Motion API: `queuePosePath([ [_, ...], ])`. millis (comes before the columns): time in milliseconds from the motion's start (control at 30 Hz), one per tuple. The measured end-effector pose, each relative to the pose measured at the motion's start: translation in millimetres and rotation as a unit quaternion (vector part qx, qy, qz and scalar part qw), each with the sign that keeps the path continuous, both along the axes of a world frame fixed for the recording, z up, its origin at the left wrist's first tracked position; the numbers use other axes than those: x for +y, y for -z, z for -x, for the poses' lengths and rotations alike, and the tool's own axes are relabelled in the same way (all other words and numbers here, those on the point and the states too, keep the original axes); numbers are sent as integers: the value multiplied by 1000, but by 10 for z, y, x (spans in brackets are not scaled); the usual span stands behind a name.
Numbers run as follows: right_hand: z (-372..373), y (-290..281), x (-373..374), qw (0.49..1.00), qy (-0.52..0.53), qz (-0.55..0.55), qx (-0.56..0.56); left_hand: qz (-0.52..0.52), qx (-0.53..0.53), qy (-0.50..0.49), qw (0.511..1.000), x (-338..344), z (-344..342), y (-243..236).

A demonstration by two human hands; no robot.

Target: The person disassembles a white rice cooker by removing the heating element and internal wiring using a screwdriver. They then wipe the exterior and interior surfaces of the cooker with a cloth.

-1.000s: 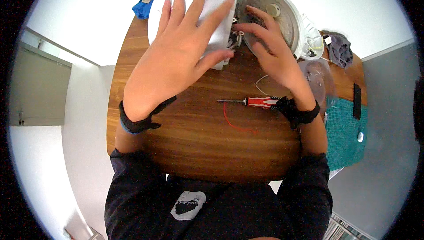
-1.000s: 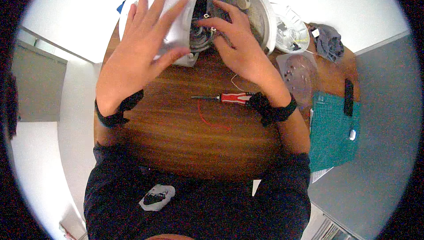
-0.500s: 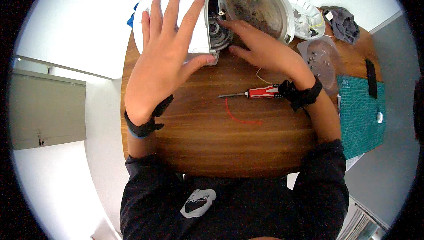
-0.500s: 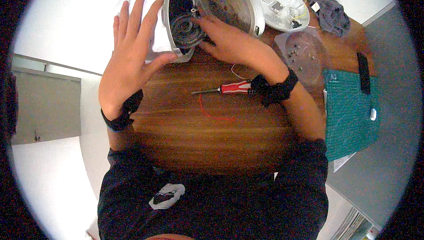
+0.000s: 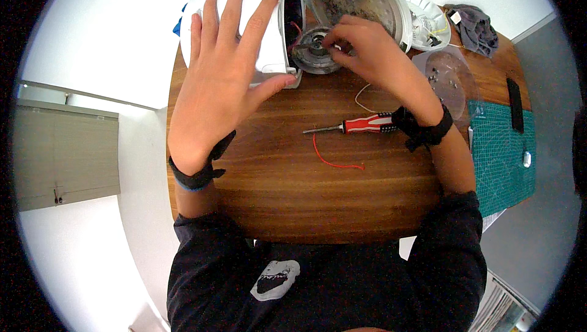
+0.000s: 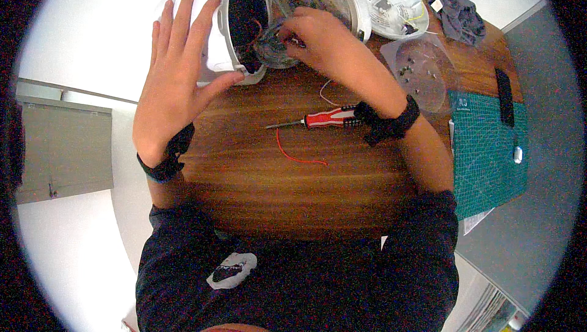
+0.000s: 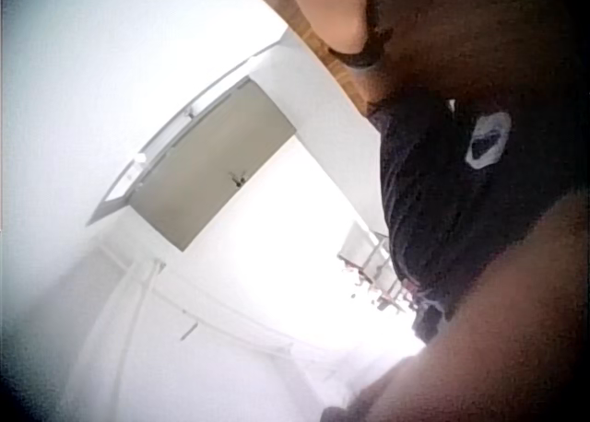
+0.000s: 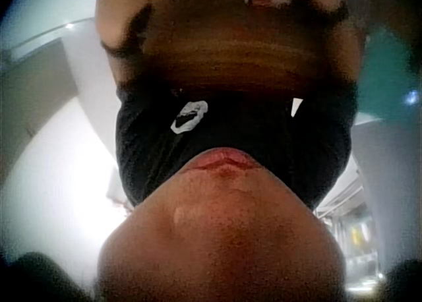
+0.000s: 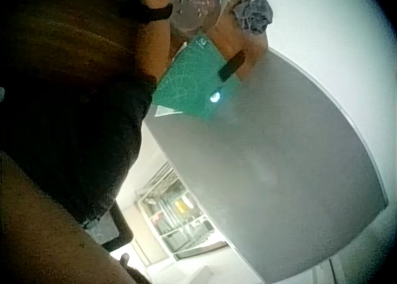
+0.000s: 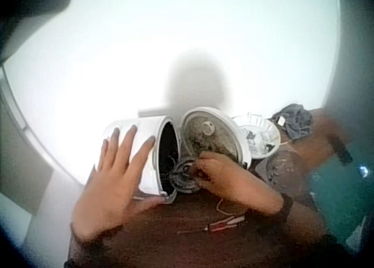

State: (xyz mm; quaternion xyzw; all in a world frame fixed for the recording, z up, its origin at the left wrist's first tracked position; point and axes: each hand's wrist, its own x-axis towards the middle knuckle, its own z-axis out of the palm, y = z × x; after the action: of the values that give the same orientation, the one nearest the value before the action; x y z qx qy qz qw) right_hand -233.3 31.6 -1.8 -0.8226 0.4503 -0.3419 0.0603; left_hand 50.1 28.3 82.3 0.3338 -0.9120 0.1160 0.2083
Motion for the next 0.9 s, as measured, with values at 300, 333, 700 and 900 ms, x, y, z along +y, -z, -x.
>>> queuePosePath([
  [300, 43, -308, 193, 997, 56, 49, -38, 24, 0, -13, 1000, 39, 54, 33],
  [333, 57, -349, 199, 996, 60, 55, -36, 32, 8, -18, 999, 30, 54, 44],
  [700, 176, -636, 426, 999, 35, -4, 27, 10, -99, -132, 986, -87, 120, -29],
  [900, 131, -498, 359, 1000, -12, -9, 5, 39, -26, -136, 990, -354, 150, 271],
])
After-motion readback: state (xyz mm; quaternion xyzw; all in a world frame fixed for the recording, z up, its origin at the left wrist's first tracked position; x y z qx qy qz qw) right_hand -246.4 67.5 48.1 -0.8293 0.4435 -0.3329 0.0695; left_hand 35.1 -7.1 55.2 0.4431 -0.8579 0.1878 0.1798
